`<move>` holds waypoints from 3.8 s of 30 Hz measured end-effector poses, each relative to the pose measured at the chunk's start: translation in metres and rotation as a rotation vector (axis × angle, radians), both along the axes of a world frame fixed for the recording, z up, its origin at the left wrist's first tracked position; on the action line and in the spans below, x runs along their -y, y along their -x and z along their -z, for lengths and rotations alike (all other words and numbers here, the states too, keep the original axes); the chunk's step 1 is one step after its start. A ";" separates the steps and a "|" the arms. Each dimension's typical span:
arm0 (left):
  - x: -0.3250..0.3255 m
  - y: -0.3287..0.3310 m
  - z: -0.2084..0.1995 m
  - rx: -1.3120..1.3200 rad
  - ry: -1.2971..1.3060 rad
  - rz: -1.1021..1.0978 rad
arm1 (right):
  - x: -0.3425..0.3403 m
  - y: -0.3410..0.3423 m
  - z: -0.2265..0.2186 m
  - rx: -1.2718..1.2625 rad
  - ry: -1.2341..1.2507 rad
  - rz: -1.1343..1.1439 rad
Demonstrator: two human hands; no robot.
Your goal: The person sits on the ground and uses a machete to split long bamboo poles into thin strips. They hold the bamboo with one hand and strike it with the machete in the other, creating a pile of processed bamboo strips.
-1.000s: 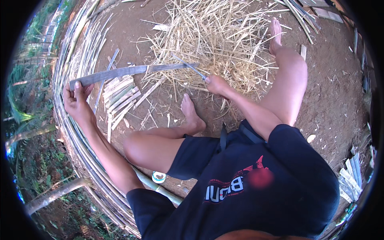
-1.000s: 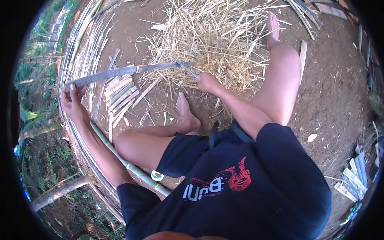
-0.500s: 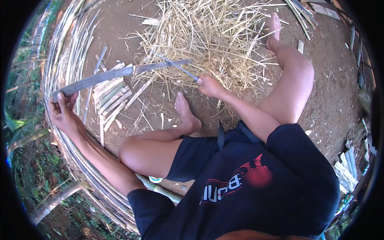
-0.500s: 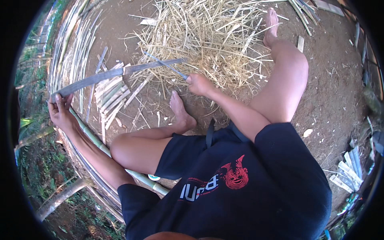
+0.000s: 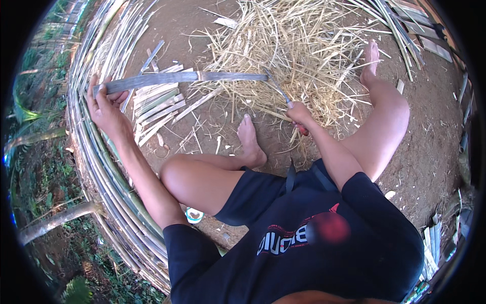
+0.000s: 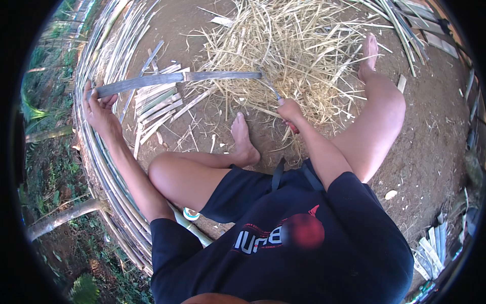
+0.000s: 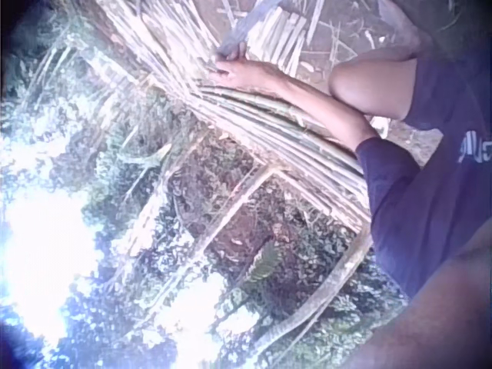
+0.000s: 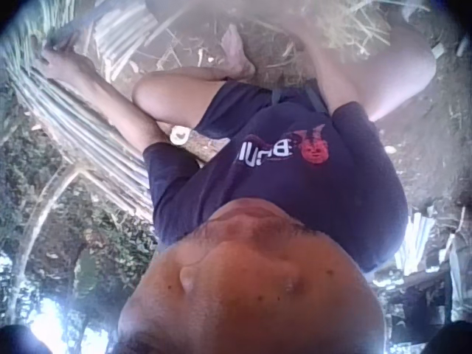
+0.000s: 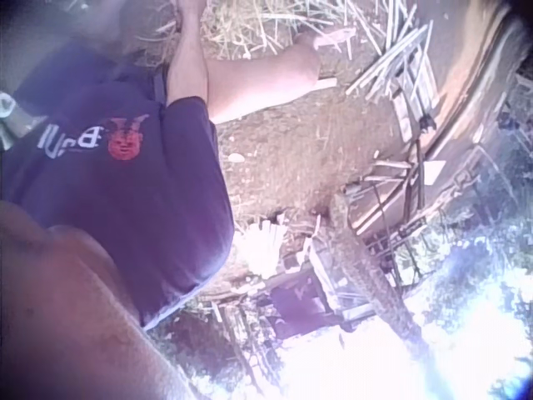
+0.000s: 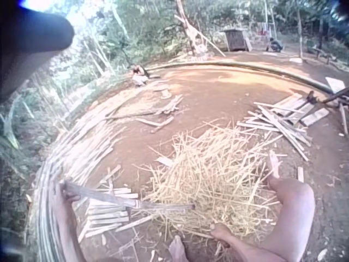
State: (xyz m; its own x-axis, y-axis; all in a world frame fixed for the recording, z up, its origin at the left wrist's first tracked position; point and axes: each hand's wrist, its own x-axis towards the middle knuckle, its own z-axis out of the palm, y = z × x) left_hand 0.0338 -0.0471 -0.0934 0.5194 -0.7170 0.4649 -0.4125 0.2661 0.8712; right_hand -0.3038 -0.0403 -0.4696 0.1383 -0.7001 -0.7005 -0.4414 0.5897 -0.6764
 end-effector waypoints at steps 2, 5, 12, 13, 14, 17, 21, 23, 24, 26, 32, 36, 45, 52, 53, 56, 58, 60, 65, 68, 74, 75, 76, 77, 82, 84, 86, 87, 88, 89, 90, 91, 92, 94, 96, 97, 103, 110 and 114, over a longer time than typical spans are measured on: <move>-0.007 -0.005 -0.003 -0.007 -0.065 0.067 | 0.004 -0.002 -0.008 0.037 -0.056 0.015; -0.018 -0.018 -0.004 -0.207 -0.115 0.176 | -0.002 -0.018 -0.058 0.107 0.022 -0.041; -0.023 -0.005 -0.009 -0.287 -0.110 0.416 | -0.024 -0.035 -0.116 0.164 0.255 -0.168; -0.023 0.001 -0.011 -0.290 -0.113 0.430 | -0.026 -0.036 -0.118 0.152 0.309 -0.171; -0.023 0.005 -0.011 -0.251 -0.108 0.418 | -0.027 -0.038 -0.124 0.141 0.353 -0.179; -0.022 0.022 -0.009 -0.117 -0.103 0.364 | -0.036 -0.043 -0.150 0.154 0.530 -0.121; -0.037 0.049 -0.015 0.054 -0.124 0.293 | -0.047 -0.049 -0.202 0.331 0.650 -0.239; -0.044 0.061 -0.018 0.113 -0.133 0.281 | -0.040 -0.050 -0.191 0.224 0.515 -0.247; -0.046 0.066 -0.019 0.121 -0.136 0.286 | -0.035 -0.050 -0.183 0.171 0.447 -0.243; -0.042 0.069 -0.015 0.144 -0.127 0.309 | -0.022 -0.043 -0.151 0.187 0.448 -0.167; -0.054 0.069 -0.019 0.223 -0.124 0.371 | -0.031 -0.047 -0.182 0.245 0.750 -0.313; -0.055 0.058 -0.009 0.249 -0.132 0.397 | -0.018 -0.040 -0.173 0.231 0.466 -0.161; -0.066 0.053 -0.003 0.256 -0.103 0.505 | -0.017 -0.032 -0.169 0.177 0.299 -0.209; -0.066 0.055 -0.006 0.386 -0.034 0.598 | -0.006 -0.027 -0.154 0.105 0.440 -0.236; -0.068 0.049 -0.006 0.394 -0.040 0.585 | -0.015 -0.027 -0.163 0.155 0.369 -0.231; -0.069 0.047 -0.007 0.297 -0.063 0.569 | -0.032 -0.035 -0.182 0.269 0.773 -0.299; -0.067 0.055 0.000 0.262 -0.062 0.544 | -0.033 -0.031 -0.169 0.278 0.522 -0.194; -0.064 0.055 0.000 0.245 -0.081 0.451 | -0.027 -0.037 -0.171 0.277 0.421 -0.150; -0.050 0.049 0.000 0.351 0.063 0.540 | -0.045 -0.042 -0.175 0.282 0.696 -0.198; -0.056 0.052 0.003 0.250 -0.031 0.433 | -0.037 -0.048 -0.155 0.273 0.507 -0.058; -0.050 0.061 0.005 0.261 0.038 0.433 | -0.055 -0.043 -0.148 0.353 0.686 -0.176; -0.047 0.060 0.005 0.252 0.036 0.399 | -0.047 -0.044 -0.146 0.324 0.561 -0.123; -0.046 0.058 0.006 0.242 0.035 0.367 | -0.039 -0.045 -0.140 0.295 0.436 -0.071; -0.044 0.054 0.005 0.237 0.049 0.372 | -0.034 -0.047 -0.116 0.282 0.444 0.000; -0.046 0.049 0.007 0.278 0.175 0.200 | -0.029 -0.043 -0.148 0.234 0.503 -0.049; -0.036 0.069 0.003 0.224 0.166 0.101 | -0.032 -0.043 -0.161 0.273 0.578 -0.070; -0.033 0.089 0.001 0.269 0.109 0.054 | -0.033 -0.043 -0.165 0.295 0.644 -0.090; -0.032 0.092 0.001 0.282 0.124 0.039 | -0.035 -0.047 -0.167 0.319 0.678 -0.079; -0.033 0.092 -0.001 0.293 0.121 0.036 | -0.037 -0.050 -0.171 0.354 0.639 -0.100; -0.037 0.093 -0.001 0.299 0.112 0.033 | -0.039 -0.050 -0.183 0.386 0.595 -0.122; -0.039 0.095 0.001 0.301 0.102 0.035 | -0.041 -0.051 -0.194 0.412 0.549 -0.139; -0.041 0.100 0.000 0.324 0.087 0.021 | -0.041 -0.052 -0.206 0.477 0.639 -0.110; -0.045 0.106 0.001 0.325 0.094 0.022 | -0.043 -0.052 -0.218 0.490 0.718 -0.131; -0.049 0.118 0.005 0.326 0.111 0.026 | -0.044 -0.054 -0.232 0.515 0.878 -0.175; -0.049 0.129 0.003 0.337 0.112 -0.001 | -0.038 -0.056 -0.219 0.455 0.805 -0.138; -0.048 0.128 0.004 0.346 0.098 -0.002 | -0.031 -0.057 -0.203 0.412 0.691 -0.109; -0.047 0.115 0.010 0.354 0.124 -0.046 | -0.032 -0.050 -0.221 0.414 0.641 -0.227; -0.039 0.127 0.009 0.375 0.133 -0.036 | -0.002 -0.056 -0.163 0.225 0.702 -0.139; -0.047 0.120 0.013 0.394 0.116 -0.081 | -0.019 -0.049 -0.224 0.324 0.623 -0.233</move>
State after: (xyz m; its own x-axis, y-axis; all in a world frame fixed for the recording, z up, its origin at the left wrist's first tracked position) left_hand -0.0859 0.0001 -0.1064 0.3387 -0.6123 0.7144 -0.7318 0.3058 0.6091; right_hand -0.2548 -0.0217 -0.2455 0.4642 -0.8820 -0.0815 -0.2292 -0.0307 -0.9729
